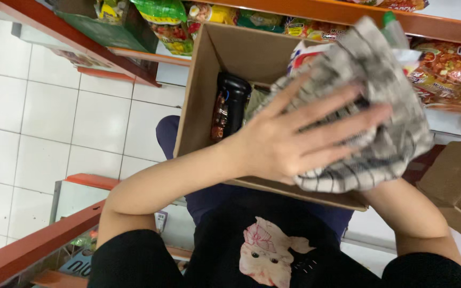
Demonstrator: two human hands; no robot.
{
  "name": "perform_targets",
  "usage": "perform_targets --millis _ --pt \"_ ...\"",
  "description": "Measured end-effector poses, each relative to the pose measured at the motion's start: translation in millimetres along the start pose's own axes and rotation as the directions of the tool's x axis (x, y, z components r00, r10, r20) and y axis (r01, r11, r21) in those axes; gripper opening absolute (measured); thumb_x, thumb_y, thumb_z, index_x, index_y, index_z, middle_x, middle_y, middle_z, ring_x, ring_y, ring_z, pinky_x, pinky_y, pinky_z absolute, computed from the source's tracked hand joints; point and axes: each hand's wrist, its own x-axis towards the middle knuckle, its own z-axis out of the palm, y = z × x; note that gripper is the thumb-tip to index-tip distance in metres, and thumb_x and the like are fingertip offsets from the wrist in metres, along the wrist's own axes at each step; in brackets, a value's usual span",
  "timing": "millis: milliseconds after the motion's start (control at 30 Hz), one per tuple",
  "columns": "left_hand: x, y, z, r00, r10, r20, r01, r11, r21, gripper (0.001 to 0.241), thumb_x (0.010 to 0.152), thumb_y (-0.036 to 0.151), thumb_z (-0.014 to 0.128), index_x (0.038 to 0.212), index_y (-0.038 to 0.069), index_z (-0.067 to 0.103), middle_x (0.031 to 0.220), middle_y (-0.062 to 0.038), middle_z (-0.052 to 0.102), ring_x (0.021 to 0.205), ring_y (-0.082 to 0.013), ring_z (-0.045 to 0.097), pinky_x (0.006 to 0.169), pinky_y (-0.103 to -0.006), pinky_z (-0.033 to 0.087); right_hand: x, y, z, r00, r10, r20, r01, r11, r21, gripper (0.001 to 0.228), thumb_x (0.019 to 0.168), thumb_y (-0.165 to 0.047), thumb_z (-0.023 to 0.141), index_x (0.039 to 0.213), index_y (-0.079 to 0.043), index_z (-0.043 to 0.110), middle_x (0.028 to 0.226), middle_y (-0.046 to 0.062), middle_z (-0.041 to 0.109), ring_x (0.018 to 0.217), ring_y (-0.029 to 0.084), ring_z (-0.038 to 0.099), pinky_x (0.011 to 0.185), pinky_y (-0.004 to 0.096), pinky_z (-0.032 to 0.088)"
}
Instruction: The person wipes packets of instant noodles with a cloth, scans them with a handheld scanner, and places them onto a store shelf from a cardboard box.
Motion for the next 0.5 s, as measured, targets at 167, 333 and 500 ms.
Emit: perform_targets --millis 167,333,500 --pt "-34.8 -16.2 7.3 0.986 0.115 0.121 -0.102 0.989 -0.107 0.044 0.098 0.036 0.077 0.136 0.015 0.071 0.159 -0.002 0.051 0.15 -0.026 0.046 0.126 -0.0546 0.04 14.8 -22.0 -34.8 0.962 -0.272 0.017 0.272 0.96 -0.068 0.072 0.11 -0.063 0.043 0.155 -0.008 0.043 0.146 0.01 0.054 0.128 0.021 0.06 0.111 0.037 0.052" --pt "-72.1 -51.6 1.2 0.919 -0.237 0.316 0.26 0.965 -0.033 0.058 0.069 0.029 0.085 0.121 0.004 0.071 0.147 -0.019 0.053 0.136 -0.0379 0.051 0.115 -0.0526 0.049 11.2 -27.7 -37.7 0.942 -0.331 0.062 0.335 0.94 -0.065 0.077 0.104 -0.065 0.045 0.158 -0.01 0.042 0.146 0.007 0.055 0.128 0.02 0.061 0.113 0.038 0.053" --pt "-84.9 -64.1 25.1 0.364 -0.608 0.706 0.57 0.745 0.348 0.061 0.069 0.033 0.087 0.11 -0.009 0.069 0.142 -0.032 0.045 0.132 -0.0501 0.044 0.107 -0.0551 0.046 -1.6 -32.1 -27.0 0.932 -0.362 -0.03 0.356 0.926 -0.124 0.076 0.1 -0.056 0.055 0.156 -0.005 0.043 0.148 0.012 0.056 0.136 0.026 0.06 0.119 0.043 0.047"
